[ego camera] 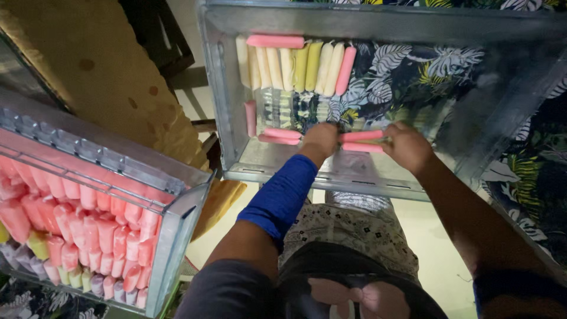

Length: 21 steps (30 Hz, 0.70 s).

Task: The person transfers pink and yellow sausages from one clear plastic tray to another, arranging them in neat rows. The person repeatedly moves individual sausages between the two trays to organize them by color and alignment.

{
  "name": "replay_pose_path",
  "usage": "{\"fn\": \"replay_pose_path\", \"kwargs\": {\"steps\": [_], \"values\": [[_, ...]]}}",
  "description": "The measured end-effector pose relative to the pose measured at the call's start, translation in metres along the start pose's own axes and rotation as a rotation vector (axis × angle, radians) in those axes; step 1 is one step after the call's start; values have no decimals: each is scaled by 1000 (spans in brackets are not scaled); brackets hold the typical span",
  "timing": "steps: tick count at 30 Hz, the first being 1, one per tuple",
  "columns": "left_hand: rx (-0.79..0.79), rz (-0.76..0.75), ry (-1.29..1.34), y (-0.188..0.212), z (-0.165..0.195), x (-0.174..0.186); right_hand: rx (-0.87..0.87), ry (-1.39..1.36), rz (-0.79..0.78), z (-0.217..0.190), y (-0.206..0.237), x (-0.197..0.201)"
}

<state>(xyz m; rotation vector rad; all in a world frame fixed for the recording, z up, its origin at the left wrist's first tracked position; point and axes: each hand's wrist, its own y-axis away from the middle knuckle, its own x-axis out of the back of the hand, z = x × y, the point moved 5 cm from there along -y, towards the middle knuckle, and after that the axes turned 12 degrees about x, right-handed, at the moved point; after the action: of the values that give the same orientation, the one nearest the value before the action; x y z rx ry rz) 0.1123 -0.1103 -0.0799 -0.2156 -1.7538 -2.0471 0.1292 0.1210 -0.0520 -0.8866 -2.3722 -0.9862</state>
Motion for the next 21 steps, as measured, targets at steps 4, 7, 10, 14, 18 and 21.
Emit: {"fn": "replay_pose_path", "kwargs": {"steps": [4, 7, 10, 14, 18, 21], "values": [[42, -118, 16, -1, 9, -17, 26, 102, -69, -21, -16, 10], [106, -167, 93, 0, 12, -26, 54, 140, -79, -20, -21, 10], [127, -128, 124, -3, 14, -27, -19, 67, 92, -4, -17, 12], [231, -180, 197, -1, 14, -33, -302, -95, 24, 33, 8, -7], [281, -175, 152, -2, 16, -37, -215, -139, -106, 46, 26, -42], [250, -260, 97, -7, 20, -42, -174, -91, -255, 51, 29, -70]]}}
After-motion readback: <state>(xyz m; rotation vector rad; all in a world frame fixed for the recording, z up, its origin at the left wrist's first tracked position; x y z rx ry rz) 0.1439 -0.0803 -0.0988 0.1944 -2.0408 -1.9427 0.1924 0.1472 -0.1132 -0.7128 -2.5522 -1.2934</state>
